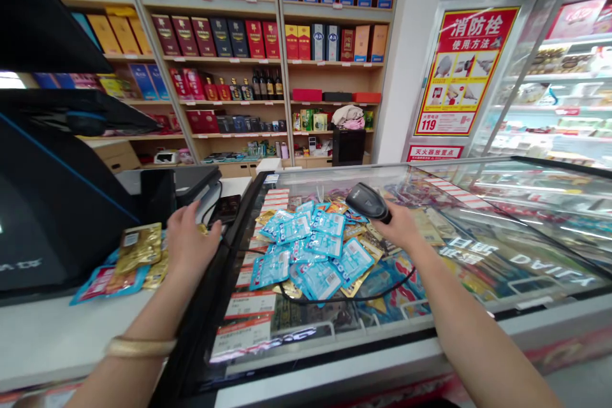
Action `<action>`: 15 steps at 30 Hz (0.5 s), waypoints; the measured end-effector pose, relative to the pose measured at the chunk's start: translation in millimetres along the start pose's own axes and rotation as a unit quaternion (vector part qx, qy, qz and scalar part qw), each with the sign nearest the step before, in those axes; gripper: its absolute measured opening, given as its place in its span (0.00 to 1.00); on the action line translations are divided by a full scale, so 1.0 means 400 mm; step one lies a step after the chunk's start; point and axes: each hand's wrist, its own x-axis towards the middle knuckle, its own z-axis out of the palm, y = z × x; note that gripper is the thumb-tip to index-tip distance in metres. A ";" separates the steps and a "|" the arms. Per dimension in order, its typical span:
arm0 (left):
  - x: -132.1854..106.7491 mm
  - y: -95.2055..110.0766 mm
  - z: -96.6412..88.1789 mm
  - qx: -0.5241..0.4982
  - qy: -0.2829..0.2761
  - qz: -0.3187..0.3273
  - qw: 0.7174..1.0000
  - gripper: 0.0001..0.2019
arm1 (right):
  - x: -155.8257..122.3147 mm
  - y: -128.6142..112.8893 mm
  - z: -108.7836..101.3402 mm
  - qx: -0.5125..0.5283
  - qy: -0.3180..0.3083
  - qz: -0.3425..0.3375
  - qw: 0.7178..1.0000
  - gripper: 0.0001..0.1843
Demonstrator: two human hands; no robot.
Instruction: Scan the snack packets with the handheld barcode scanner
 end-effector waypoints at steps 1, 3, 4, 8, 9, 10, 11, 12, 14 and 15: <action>0.009 -0.035 -0.029 0.046 0.011 -0.034 0.998 0.32 | -0.001 -0.003 0.001 0.000 0.003 -0.003 1.000 0.17; 0.016 -0.103 -0.076 0.125 0.028 -0.124 0.984 0.33 | -0.002 -0.008 0.003 -0.001 0.006 -0.013 1.000 0.15; 0.014 -0.132 -0.093 0.153 0.033 -0.167 0.974 0.34 | -0.002 -0.011 0.004 0.001 0.006 -0.019 1.000 0.14; -0.008 -0.202 -0.114 0.198 0.045 -0.191 0.960 0.41 | -0.004 -0.017 0.008 0.014 0.003 -0.040 0.999 0.13; -0.013 -0.209 -0.112 0.200 0.049 -0.183 0.961 0.42 | -0.004 -0.018 0.009 0.016 0.004 -0.044 0.999 0.12; -0.016 -0.213 -0.109 0.201 0.050 -0.182 0.961 0.44 | -0.004 -0.018 0.009 0.016 0.006 -0.047 0.999 0.12; -0.017 -0.216 -0.106 0.201 0.049 -0.187 0.960 0.45 | -0.005 -0.019 0.010 0.016 0.008 -0.049 0.999 0.12; -0.017 -0.219 -0.104 0.200 0.045 -0.197 0.959 0.45 | -0.005 -0.018 0.011 0.014 0.008 -0.050 0.999 0.12; -0.015 -0.224 -0.101 0.196 0.036 -0.212 0.957 0.43 | -0.005 -0.018 0.013 0.012 0.007 -0.047 0.999 0.12; -0.014 -0.226 -0.101 0.194 0.035 -0.216 0.956 0.41 | -0.005 -0.018 0.014 0.013 0.006 -0.045 0.999 0.12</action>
